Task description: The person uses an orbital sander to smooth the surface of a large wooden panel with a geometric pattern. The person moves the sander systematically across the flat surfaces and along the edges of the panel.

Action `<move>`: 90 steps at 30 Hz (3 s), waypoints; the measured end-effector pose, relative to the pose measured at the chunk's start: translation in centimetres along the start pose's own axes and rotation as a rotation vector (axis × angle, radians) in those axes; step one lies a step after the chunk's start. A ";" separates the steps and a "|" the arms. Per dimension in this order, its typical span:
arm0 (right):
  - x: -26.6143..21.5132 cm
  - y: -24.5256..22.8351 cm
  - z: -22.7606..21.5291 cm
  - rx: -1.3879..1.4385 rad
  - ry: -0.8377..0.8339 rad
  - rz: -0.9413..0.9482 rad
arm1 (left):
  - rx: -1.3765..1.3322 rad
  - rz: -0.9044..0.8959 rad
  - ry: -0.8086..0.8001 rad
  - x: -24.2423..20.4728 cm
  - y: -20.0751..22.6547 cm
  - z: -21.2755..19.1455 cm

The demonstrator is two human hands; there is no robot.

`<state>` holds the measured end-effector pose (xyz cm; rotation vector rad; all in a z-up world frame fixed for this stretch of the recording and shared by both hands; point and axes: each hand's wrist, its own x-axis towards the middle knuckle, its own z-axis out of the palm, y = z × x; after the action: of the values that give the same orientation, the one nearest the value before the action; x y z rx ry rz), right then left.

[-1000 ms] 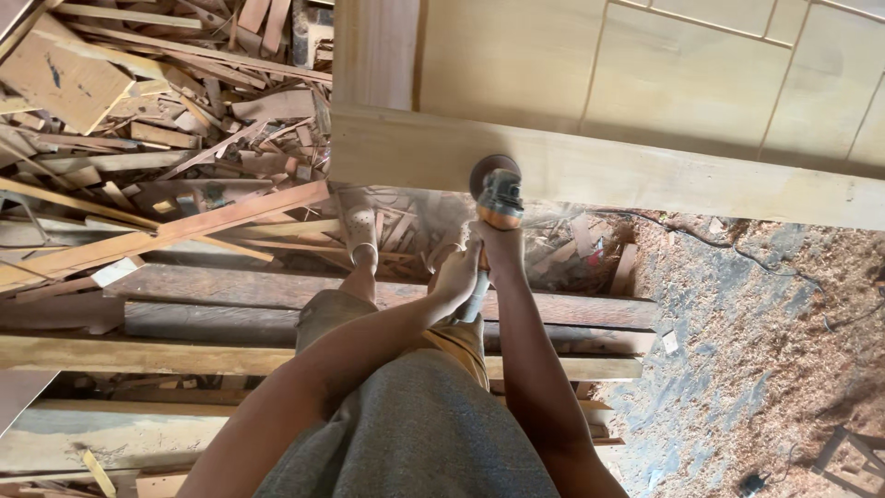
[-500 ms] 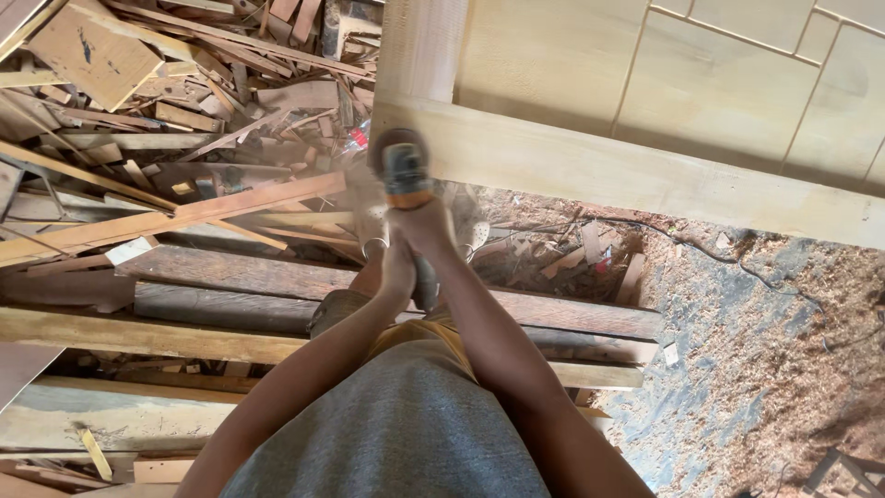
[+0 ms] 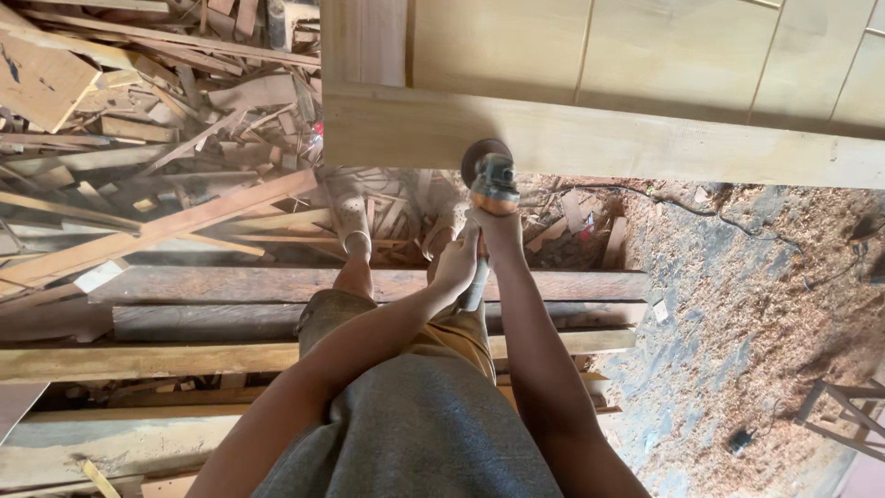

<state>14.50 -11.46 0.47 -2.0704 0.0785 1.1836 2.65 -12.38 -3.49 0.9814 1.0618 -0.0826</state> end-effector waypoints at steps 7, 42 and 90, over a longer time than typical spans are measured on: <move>-2.4 -1.4 11.3 -0.060 -0.258 -0.099 | -0.324 -0.096 0.182 -3.0 -1.3 -8.7; 12.8 -3.0 -36.5 0.293 0.106 -0.064 | -0.184 -0.150 -0.314 11.1 12.2 34.3; 10.7 -8.1 -16.8 -0.487 -0.395 -0.138 | -0.855 -0.168 0.299 9.5 7.8 21.9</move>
<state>35.91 -12.91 1.96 -2.1479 -0.5820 1.6168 26.66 -19.72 -3.04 0.1281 1.2845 0.3675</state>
